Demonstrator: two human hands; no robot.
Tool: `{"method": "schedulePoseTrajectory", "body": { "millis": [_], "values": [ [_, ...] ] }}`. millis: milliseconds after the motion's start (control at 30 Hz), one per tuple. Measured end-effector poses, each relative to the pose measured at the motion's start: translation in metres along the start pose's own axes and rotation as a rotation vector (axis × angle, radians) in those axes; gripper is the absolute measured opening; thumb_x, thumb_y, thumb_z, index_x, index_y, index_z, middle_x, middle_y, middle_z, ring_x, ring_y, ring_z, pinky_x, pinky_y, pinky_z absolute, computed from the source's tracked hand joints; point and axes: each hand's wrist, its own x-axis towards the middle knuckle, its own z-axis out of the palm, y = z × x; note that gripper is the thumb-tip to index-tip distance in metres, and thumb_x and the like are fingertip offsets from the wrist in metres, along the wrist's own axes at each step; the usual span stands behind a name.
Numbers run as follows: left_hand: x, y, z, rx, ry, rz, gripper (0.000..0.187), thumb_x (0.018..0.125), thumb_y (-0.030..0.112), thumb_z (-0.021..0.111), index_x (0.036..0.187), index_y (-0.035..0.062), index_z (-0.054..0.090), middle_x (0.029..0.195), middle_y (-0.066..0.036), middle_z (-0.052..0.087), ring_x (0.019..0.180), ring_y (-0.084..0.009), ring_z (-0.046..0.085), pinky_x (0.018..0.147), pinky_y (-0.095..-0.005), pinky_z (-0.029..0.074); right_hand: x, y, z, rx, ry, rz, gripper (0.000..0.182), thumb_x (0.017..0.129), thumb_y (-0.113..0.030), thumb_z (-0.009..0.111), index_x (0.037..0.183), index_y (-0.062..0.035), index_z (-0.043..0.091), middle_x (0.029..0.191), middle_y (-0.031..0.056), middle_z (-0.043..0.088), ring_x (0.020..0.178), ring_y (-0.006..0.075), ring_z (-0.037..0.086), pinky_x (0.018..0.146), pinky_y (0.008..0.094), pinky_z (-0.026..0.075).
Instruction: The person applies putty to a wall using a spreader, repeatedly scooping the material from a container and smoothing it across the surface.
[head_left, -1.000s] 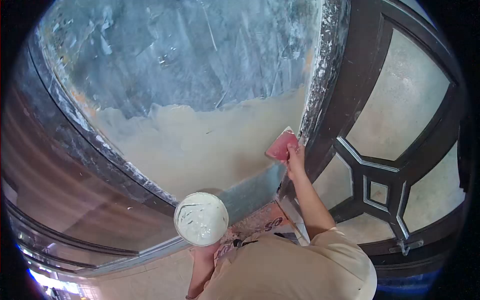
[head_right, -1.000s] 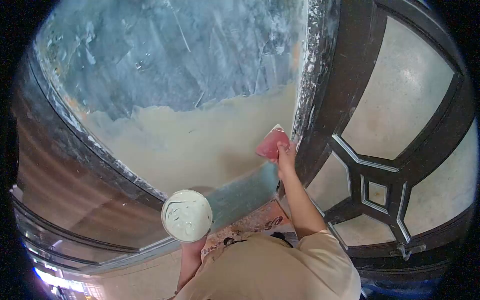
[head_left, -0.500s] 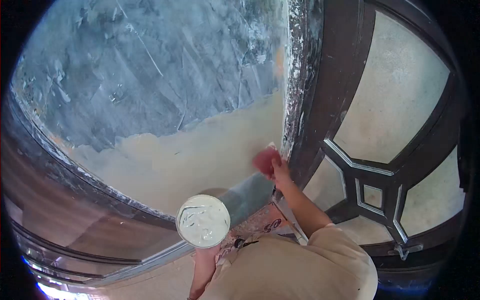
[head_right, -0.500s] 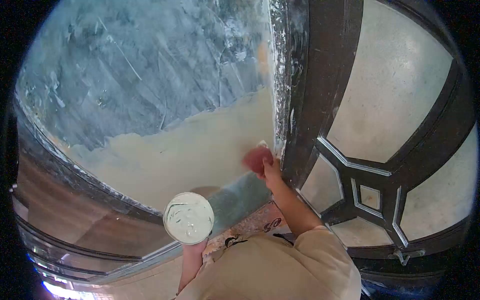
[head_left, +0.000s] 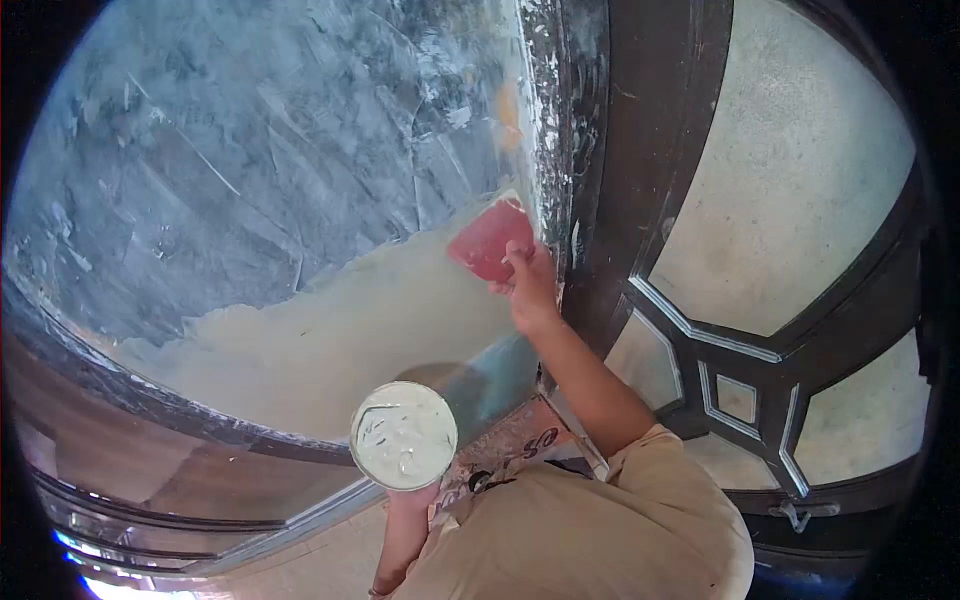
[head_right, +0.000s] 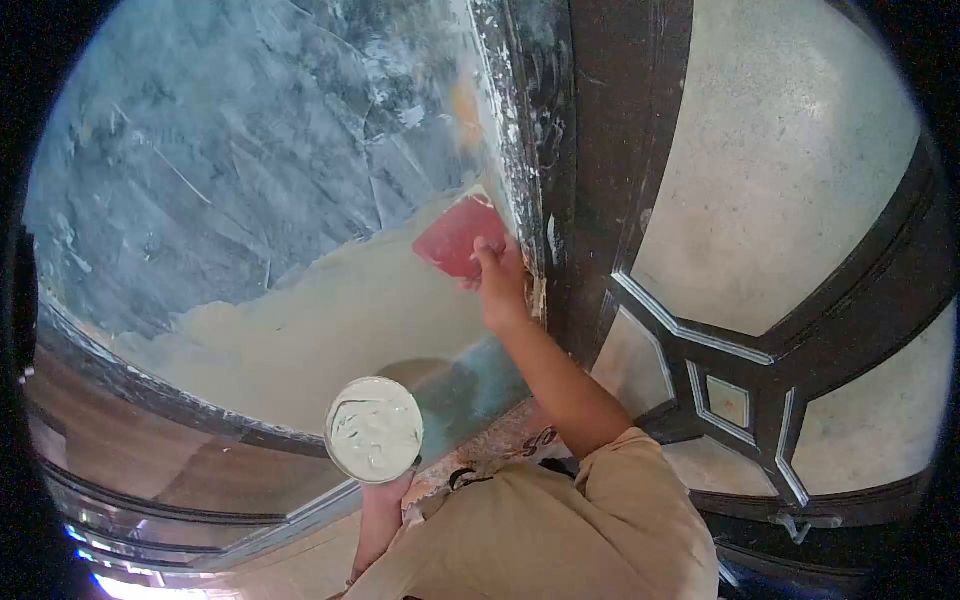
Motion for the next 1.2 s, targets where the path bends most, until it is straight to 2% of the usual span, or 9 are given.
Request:
{"method": "schedulePoseTrajectory", "body": {
  "millis": [233, 267, 433, 500, 633, 667, 700, 767, 1200],
  "values": [
    [0.001, 0.000, -0.028, -0.017, -0.035, -0.047, 0.059, 0.091, 0.054, 0.042, 0.135, 0.0151, 0.045, 0.136, -0.012, 0.050, 0.119, -0.0328, 0.052, 0.086, -0.0511, 0.052, -0.037, 0.162, -0.139, -0.034, 0.126, 0.398, 0.023, 0.093, -0.030, 0.059, 0.109, -0.0153, 0.050, 0.084, -0.0001, 0.055, 0.068, 0.0143, 0.058, 0.052, 0.0342, 0.053],
    [-0.001, -0.005, -0.028, -0.067, 0.191, 0.017, 0.058, 0.091, 0.053, 0.042, 0.135, 0.0148, 0.045, 0.135, -0.013, 0.051, 0.118, -0.0328, 0.053, 0.085, -0.0512, 0.052, -0.048, 0.182, -0.161, -0.008, 0.150, 0.445, 0.023, 0.093, -0.029, 0.059, 0.109, -0.0157, 0.050, 0.083, -0.0005, 0.055, 0.067, 0.0142, 0.057, 0.052, 0.0347, 0.053],
    [0.008, -0.017, -0.004, -0.182, 0.346, 0.021, 0.057, 0.091, 0.052, 0.042, 0.135, 0.0147, 0.045, 0.137, -0.012, 0.049, 0.118, -0.0342, 0.053, 0.086, -0.0515, 0.051, -0.067, 0.126, -0.153, -0.089, 0.066, 0.539, 0.025, 0.094, -0.026, 0.057, 0.114, -0.0154, 0.046, 0.086, -0.0008, 0.053, 0.071, 0.0125, 0.056, 0.055, 0.0320, 0.052],
    [0.014, -0.021, -0.006, -0.060, -0.019, -0.052, 0.055, 0.094, 0.046, 0.043, 0.137, 0.0113, 0.042, 0.141, -0.010, 0.045, 0.128, -0.0295, 0.045, 0.106, -0.0464, 0.038, -0.050, 0.104, -0.143, -0.126, -0.086, 0.453, 0.026, 0.095, -0.025, 0.056, 0.118, -0.0143, 0.047, 0.085, -0.0008, 0.054, 0.071, 0.0114, 0.054, 0.062, 0.0315, 0.051],
    [0.029, -0.034, -0.001, 0.033, 0.185, 0.018, 0.057, 0.094, 0.047, 0.042, 0.139, 0.0129, 0.041, 0.142, -0.009, 0.045, 0.130, -0.0296, 0.043, 0.109, -0.0462, 0.034, -0.028, 0.028, -0.074, -0.214, -0.246, 0.009, 0.026, 0.096, -0.021, 0.054, 0.116, -0.0053, 0.051, 0.086, -0.0003, 0.057, 0.076, 0.0082, 0.054, 0.067, 0.0262, 0.048],
    [0.029, -0.039, 0.001, 0.881, 0.080, 0.187, 0.057, 0.094, 0.048, 0.042, 0.139, 0.0134, 0.041, 0.142, -0.009, 0.044, 0.130, -0.0298, 0.043, 0.109, -0.0466, 0.034, -0.026, 0.011, -0.052, -0.246, -0.252, -0.133, 0.025, 0.096, -0.020, 0.054, 0.113, -0.0022, 0.053, 0.087, 0.0000, 0.058, 0.077, 0.0075, 0.054, 0.068, 0.0243, 0.047],
    [0.030, -0.040, 0.005, 0.881, 0.078, 0.184, 0.057, 0.094, 0.048, 0.042, 0.139, 0.0134, 0.041, 0.142, -0.009, 0.044, 0.130, -0.0298, 0.043, 0.109, -0.0466, 0.034, -0.021, 0.006, -0.039, -0.247, -0.248, -0.134, 0.025, 0.096, -0.020, 0.054, 0.113, -0.0022, 0.053, 0.087, 0.0000, 0.058, 0.077, 0.0075, 0.054, 0.068, 0.0243, 0.047],
    [0.033, -0.039, 0.013, -0.028, 0.076, -0.022, 0.057, 0.094, 0.048, 0.042, 0.139, 0.0136, 0.041, 0.142, -0.009, 0.044, 0.130, -0.0302, 0.042, 0.109, -0.0476, 0.034, -0.013, 0.001, -0.024, -0.211, -0.325, -0.322, 0.024, 0.096, -0.020, 0.054, 0.109, -0.0001, 0.055, 0.090, 0.0011, 0.060, 0.078, 0.0072, 0.055, 0.066, 0.0232, 0.047],
    [0.020, -0.042, 0.000, -0.095, 0.244, 0.048, 0.057, 0.093, 0.050, 0.042, 0.136, 0.0129, 0.043, 0.139, -0.011, 0.047, 0.124, -0.0326, 0.048, 0.095, -0.0506, 0.047, -0.053, 0.103, -0.146, -0.366, -0.163, 0.437, 0.029, 0.097, -0.032, 0.050, 0.116, -0.0094, 0.054, 0.089, -0.0012, 0.060, 0.072, 0.0088, 0.055, 0.059, 0.0246, 0.045]
  ]
}}
